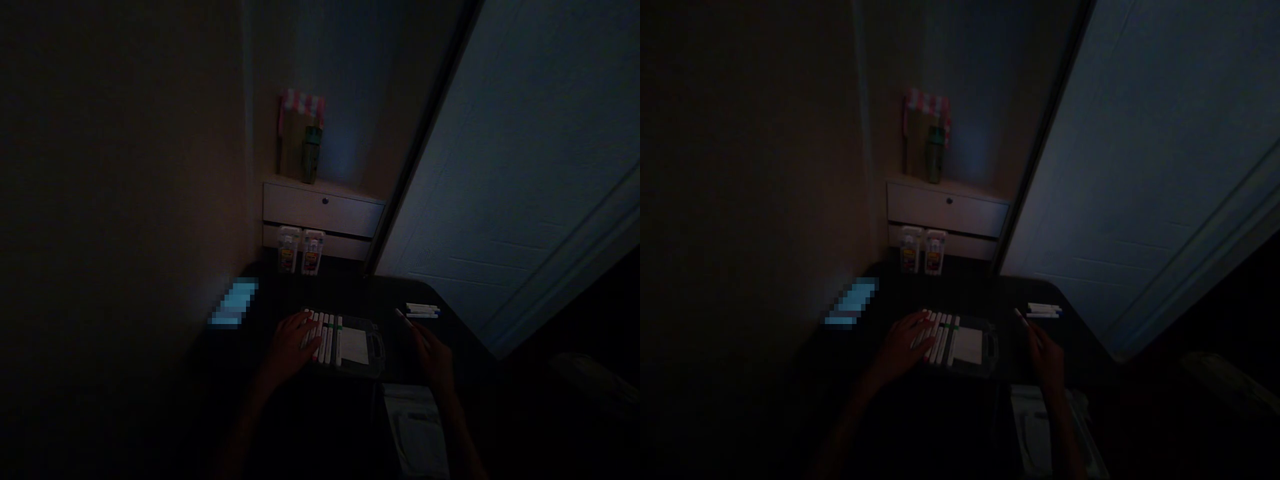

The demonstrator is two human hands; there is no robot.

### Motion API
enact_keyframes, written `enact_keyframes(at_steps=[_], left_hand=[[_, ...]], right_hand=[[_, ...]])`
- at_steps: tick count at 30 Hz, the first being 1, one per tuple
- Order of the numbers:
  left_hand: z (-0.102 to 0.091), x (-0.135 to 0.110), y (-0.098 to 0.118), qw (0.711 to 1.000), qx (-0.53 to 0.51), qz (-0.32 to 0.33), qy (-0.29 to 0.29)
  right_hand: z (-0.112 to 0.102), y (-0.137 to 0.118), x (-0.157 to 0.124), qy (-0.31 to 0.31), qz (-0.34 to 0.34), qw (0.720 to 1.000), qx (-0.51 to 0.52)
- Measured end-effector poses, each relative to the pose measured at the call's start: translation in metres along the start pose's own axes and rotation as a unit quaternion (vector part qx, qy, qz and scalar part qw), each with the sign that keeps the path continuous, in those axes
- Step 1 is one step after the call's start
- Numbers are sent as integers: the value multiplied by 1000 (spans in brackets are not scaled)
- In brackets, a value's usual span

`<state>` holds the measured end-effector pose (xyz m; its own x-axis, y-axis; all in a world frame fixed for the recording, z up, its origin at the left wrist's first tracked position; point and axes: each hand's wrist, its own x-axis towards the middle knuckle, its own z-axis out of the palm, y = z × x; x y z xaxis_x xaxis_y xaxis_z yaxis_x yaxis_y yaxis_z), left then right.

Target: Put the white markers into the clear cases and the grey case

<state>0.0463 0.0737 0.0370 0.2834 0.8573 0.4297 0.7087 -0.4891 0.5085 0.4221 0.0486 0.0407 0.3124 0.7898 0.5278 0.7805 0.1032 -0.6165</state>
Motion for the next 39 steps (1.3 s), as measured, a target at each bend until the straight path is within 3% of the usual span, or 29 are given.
enact_keyframes(at_steps=[6,12,20,23,26,31,39], left_hand=[[-1,1,1,1000,3,3,0],[2,2,-3,1000,4,13,7],[3,2,-3,1000,4,9,4],[3,2,-3,1000,6,13,4],[3,2,-4,1000,7,15,6],[3,2,-3,1000,10,11,0],[-4,1,5,1000,6,8,-4]], right_hand=[[-4,-7,-4,60,33,997,28],[-6,-28,-17,81,77,984,141],[-7,-78,-34,-14,76,977,199],[0,-93,-38,-54,33,979,192],[13,-103,-40,-95,-60,981,158],[37,-108,-44,-99,-187,976,52],[49,-116,-51,-77,-242,963,-85]])
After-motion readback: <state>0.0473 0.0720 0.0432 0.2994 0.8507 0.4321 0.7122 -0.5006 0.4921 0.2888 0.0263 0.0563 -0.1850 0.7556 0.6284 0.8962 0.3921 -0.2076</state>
